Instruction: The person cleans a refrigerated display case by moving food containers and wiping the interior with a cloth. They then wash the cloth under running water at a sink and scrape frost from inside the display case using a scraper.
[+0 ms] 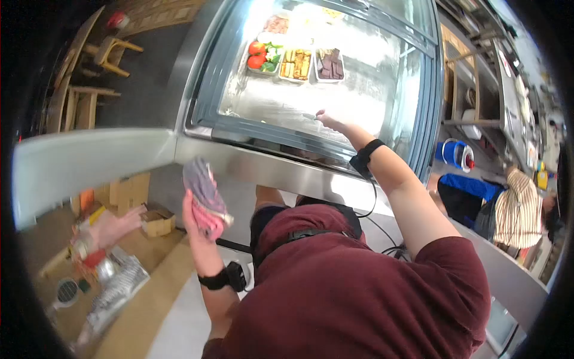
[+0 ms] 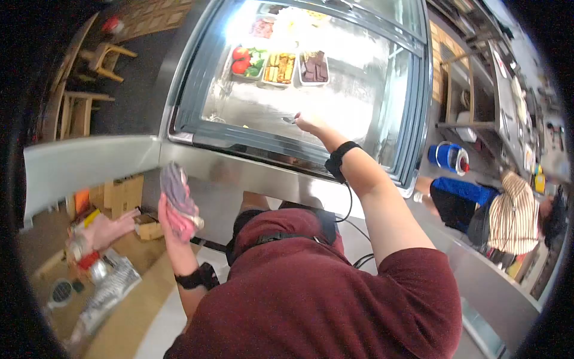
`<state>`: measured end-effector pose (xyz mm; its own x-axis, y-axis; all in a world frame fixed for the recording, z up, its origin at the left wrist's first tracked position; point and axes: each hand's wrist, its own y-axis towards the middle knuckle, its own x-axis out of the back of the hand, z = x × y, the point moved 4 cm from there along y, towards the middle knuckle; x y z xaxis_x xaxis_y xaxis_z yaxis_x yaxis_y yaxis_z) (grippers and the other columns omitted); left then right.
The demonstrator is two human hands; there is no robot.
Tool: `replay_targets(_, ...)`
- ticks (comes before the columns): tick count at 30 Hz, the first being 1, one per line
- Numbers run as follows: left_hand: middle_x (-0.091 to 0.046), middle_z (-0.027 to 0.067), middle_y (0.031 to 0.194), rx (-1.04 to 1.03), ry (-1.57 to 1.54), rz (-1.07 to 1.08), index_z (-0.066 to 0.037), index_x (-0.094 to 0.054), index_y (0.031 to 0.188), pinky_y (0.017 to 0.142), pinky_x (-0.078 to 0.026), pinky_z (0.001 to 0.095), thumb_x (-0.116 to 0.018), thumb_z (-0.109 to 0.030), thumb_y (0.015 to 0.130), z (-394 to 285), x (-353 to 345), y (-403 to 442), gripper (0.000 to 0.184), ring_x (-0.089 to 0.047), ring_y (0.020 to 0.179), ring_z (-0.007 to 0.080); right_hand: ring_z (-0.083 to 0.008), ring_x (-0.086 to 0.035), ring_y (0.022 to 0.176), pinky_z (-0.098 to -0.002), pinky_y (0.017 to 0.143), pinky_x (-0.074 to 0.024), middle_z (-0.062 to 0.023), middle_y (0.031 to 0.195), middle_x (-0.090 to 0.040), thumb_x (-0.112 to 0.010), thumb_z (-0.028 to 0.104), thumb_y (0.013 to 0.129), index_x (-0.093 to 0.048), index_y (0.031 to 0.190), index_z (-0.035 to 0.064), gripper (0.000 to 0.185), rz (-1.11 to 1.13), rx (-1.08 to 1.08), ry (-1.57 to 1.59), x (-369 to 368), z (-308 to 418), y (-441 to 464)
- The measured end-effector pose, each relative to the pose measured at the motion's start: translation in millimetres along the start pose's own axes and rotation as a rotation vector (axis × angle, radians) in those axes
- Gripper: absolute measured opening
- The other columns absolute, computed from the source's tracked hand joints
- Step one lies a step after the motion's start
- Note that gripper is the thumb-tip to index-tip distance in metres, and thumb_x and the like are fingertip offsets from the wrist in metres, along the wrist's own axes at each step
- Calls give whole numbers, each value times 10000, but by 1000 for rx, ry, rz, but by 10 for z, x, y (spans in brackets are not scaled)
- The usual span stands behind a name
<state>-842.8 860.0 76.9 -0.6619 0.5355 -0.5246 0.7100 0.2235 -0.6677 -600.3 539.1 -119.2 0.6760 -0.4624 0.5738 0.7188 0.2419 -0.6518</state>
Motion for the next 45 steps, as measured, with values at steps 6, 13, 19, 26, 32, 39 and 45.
replay_targets(6,-595,118,980,83,152,152,-19,-455,1163,556,-502,309,-481,-365,857,-721,-911,1527,463,-597,720,178,-303,-575,937,-376,819,-442,-139,973,-623,-478,230,771,-636,990,109,296,-3,4,-29,-327,365,204)
replay_targets(13,-585,136,965,139,138,301,-14,-419,1190,564,-510,325,-474,-362,859,-1053,-1413,2524,483,-598,714,185,-329,-583,892,-400,796,-449,-161,922,-625,-448,238,808,-629,1004,118,292,118,-173,-17,-800,452,372)
replay_targets(19,-604,103,971,238,154,156,-20,-469,1164,530,-488,321,-467,-363,850,-911,-1349,2964,465,-600,727,181,-331,-606,855,-394,745,-476,-182,884,-632,-439,165,775,-651,918,50,281,283,-276,-90,-986,503,671)
replay_targets(26,-584,125,996,263,12,104,0,-421,1197,528,-466,320,-455,-353,859,-889,-1105,3034,490,-574,685,180,-332,-612,856,-411,738,-479,-194,890,-629,-454,133,762,-653,885,27,258,329,-225,-101,-1148,868,871)
replay_targets(32,-578,133,1000,263,0,105,-2,-415,1199,536,-462,324,-459,-362,858,-880,-943,3050,497,-576,689,188,-326,-615,847,-403,743,-480,-190,891,-631,-455,116,750,-658,870,27,252,284,-153,-59,-1293,946,1008)
replay_targets(39,-581,130,992,263,50,67,-8,-417,1201,529,-466,322,-463,-358,856,-869,-1010,3032,494,-585,684,188,-324,-619,845,-407,735,-484,-193,879,-632,-477,140,750,-661,864,32,242,284,-82,-1,-1307,1240,1036)
replay_targets(45,-585,135,998,259,15,68,-16,-410,1213,550,-477,338,-467,-368,854,-875,-914,3026,506,-590,693,197,-339,-612,802,-416,718,-482,-181,839,-632,-484,190,758,-654,834,46,235,286,-217,-47,-1196,424,917)
